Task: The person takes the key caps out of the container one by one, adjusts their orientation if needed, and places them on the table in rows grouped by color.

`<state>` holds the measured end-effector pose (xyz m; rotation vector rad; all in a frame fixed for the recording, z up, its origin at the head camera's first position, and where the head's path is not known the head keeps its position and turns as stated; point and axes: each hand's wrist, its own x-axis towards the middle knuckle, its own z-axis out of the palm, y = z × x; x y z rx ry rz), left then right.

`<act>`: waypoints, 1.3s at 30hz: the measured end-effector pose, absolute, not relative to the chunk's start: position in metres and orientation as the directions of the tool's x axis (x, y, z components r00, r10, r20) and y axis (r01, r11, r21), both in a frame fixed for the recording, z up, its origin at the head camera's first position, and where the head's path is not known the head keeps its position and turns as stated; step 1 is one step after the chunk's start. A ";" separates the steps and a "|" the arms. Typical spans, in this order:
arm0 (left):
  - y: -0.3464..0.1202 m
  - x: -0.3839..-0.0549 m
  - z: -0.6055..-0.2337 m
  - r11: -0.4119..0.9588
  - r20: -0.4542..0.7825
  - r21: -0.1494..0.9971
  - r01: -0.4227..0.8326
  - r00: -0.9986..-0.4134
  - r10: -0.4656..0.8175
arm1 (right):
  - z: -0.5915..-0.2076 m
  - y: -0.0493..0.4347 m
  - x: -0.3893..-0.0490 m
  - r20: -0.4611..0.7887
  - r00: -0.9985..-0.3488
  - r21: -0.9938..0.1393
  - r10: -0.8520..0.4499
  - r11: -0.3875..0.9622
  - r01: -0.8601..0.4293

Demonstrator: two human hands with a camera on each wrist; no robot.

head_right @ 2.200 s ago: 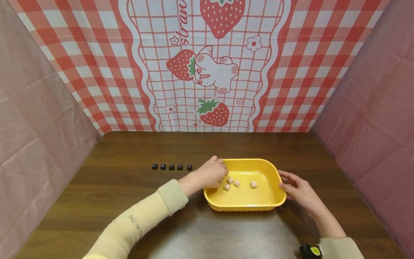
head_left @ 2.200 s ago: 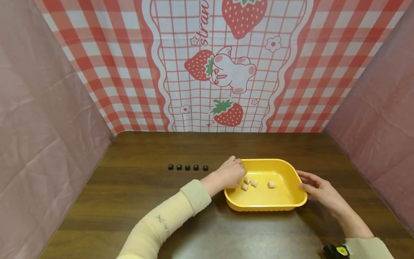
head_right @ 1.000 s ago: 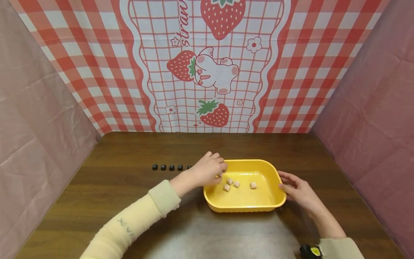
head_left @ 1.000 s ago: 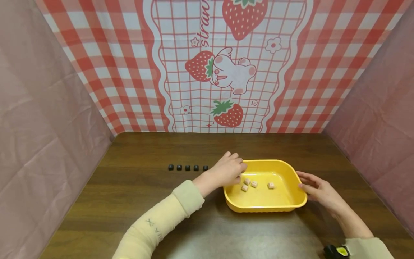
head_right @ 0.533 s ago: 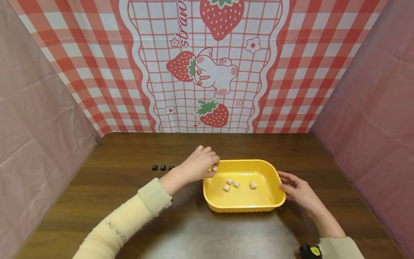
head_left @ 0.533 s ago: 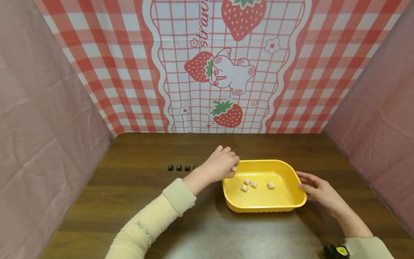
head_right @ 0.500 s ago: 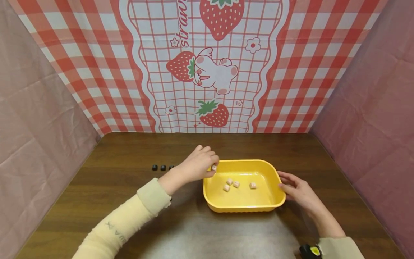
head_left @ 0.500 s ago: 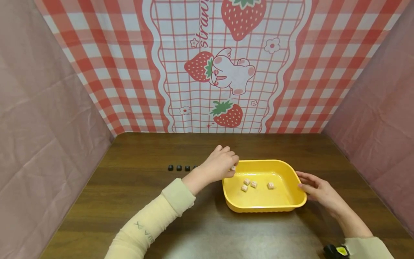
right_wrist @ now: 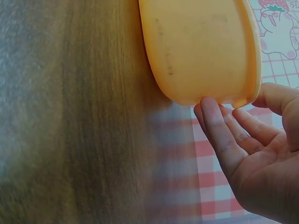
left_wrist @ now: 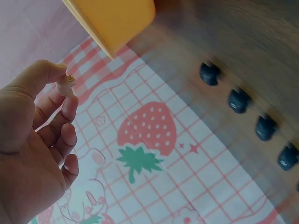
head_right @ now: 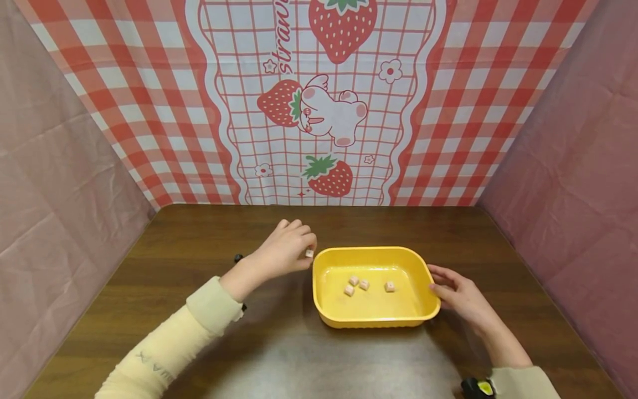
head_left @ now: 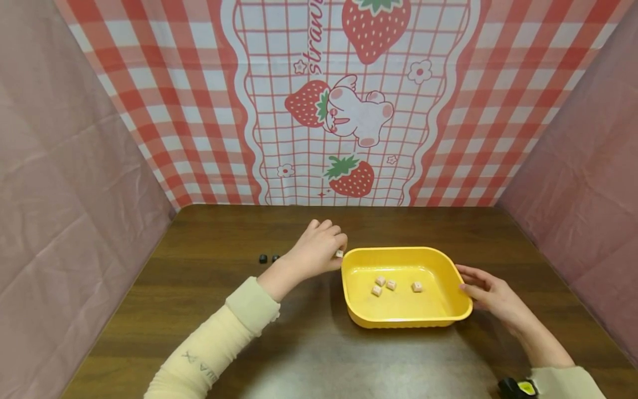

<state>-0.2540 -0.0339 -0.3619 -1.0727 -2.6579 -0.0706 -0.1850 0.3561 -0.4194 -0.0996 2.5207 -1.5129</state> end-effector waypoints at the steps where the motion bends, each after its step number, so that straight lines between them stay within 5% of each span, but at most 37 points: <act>1: -0.037 -0.254 -0.363 0.727 0.274 -0.053 0.685 -0.690 0.670 | -0.420 0.356 -0.185 -0.136 -0.978 -0.880 -0.160 0.473 0.045; 39: -0.061 -0.270 -0.433 0.813 0.096 0.049 0.580 -0.813 0.574 | -0.422 0.356 -0.185 -0.126 -0.980 -0.879 -0.152 0.475 0.039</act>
